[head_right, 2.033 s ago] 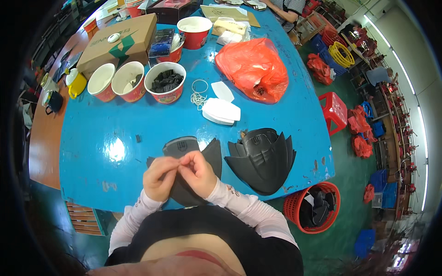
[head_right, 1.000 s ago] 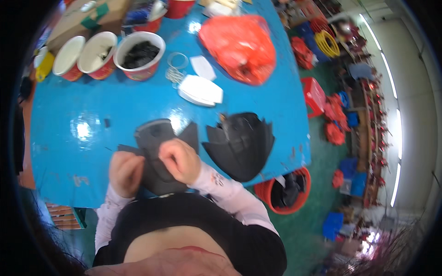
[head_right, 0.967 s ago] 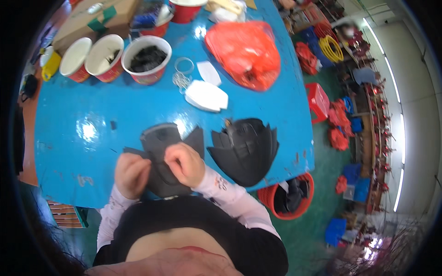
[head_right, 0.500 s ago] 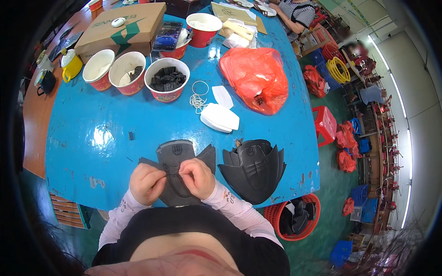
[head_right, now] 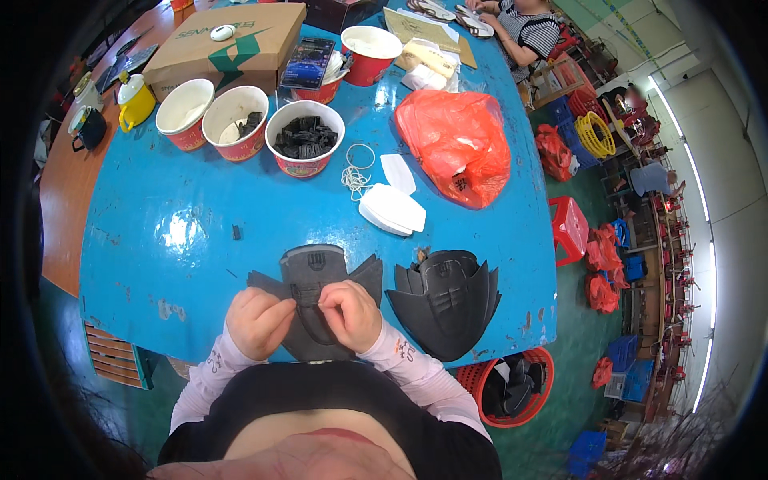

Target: Attaching small black plastic components to black shoe tongue pieces by hand at a workbench.

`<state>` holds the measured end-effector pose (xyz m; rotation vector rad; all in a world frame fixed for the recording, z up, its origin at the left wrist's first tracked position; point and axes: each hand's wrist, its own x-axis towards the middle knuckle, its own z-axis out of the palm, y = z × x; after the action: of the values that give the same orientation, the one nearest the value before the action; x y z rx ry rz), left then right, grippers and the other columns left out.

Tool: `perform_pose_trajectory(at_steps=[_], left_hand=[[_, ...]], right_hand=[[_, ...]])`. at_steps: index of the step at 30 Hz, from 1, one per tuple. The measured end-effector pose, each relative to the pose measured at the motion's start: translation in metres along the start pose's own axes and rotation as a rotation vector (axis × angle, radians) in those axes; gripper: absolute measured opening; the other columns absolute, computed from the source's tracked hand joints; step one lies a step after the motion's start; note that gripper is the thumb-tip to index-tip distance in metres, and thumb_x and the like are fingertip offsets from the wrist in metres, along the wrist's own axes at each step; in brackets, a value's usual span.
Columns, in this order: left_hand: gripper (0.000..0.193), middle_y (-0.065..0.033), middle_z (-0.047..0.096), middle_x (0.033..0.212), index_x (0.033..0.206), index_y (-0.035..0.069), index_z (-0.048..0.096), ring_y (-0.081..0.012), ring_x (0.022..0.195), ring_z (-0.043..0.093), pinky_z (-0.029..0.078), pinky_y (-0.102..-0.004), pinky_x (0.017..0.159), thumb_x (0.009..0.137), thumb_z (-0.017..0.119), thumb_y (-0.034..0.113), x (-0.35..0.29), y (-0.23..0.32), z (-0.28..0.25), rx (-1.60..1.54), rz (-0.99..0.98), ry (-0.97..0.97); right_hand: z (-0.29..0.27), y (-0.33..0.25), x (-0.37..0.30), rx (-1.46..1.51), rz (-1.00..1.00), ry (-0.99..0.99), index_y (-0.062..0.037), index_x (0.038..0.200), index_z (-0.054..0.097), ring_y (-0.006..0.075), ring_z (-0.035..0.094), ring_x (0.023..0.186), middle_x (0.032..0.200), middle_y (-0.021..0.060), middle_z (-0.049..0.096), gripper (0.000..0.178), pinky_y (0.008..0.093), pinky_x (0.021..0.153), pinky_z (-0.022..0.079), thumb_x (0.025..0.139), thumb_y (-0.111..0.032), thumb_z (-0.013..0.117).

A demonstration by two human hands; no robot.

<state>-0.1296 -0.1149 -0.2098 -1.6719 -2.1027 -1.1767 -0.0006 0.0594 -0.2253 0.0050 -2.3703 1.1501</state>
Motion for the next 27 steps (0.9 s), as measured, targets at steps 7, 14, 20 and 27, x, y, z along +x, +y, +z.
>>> perform_pose_trajectory(at_steps=[7, 14, 20, 27], left_hand=[[0.027, -0.0041, 0.056, 0.073, 0.091, 0.007, 0.066, -0.0240, 0.068, 0.055, 0.041, -0.0361, 0.059, 0.065, 0.075, 0.006, -0.007, 0.003, -0.001, -0.024, -0.040, -0.088], [0.024, -0.0046, 0.056, 0.073, 0.089, 0.007, 0.066, -0.0242, 0.069, 0.055, 0.043, -0.0363, 0.060, 0.067, 0.074, 0.005, -0.012, 0.007, 0.005, -0.002, -0.045, -0.045], [0.017, -0.0015, 0.054, 0.074, 0.086, 0.010, 0.064, -0.0213, 0.070, 0.055, 0.043, -0.0343, 0.061, 0.071, 0.074, 0.011, -0.021, 0.006, 0.013, 0.030, -0.030, -0.053], [0.017, -0.0018, 0.053, 0.075, 0.084, 0.011, 0.063, -0.0213, 0.071, 0.054, 0.042, -0.0348, 0.059, 0.072, 0.074, 0.013, -0.025, 0.005, 0.018, 0.066, -0.025, 0.022]], right_hand=[[-0.007, 0.000, -0.001, -0.004, 0.020, 0.002, -0.0043, 0.093, 0.045, 0.0268, 0.061, 0.076, 0.087, 0.0133, 0.061, 0.027, 0.0340, 0.071, 0.049, 0.079, 0.009, 0.064], [-0.001, 0.003, -0.003, 0.002, 0.043, 0.063, -0.0034, 0.088, 0.050, 0.0292, 0.061, 0.077, 0.087, 0.0124, 0.062, 0.020, 0.0347, 0.071, 0.049, 0.077, 0.009, 0.062], [0.002, 0.006, -0.008, -0.012, 0.030, 0.049, -0.0030, 0.091, 0.047, 0.0243, 0.061, 0.075, 0.090, 0.0139, 0.061, 0.023, 0.0304, 0.066, 0.049, 0.080, 0.009, 0.063], [0.002, 0.008, -0.006, -0.038, 0.040, 0.084, -0.0029, 0.088, 0.049, 0.0303, 0.061, 0.077, 0.085, 0.0129, 0.062, 0.021, 0.0356, 0.069, 0.049, 0.078, 0.010, 0.061]])
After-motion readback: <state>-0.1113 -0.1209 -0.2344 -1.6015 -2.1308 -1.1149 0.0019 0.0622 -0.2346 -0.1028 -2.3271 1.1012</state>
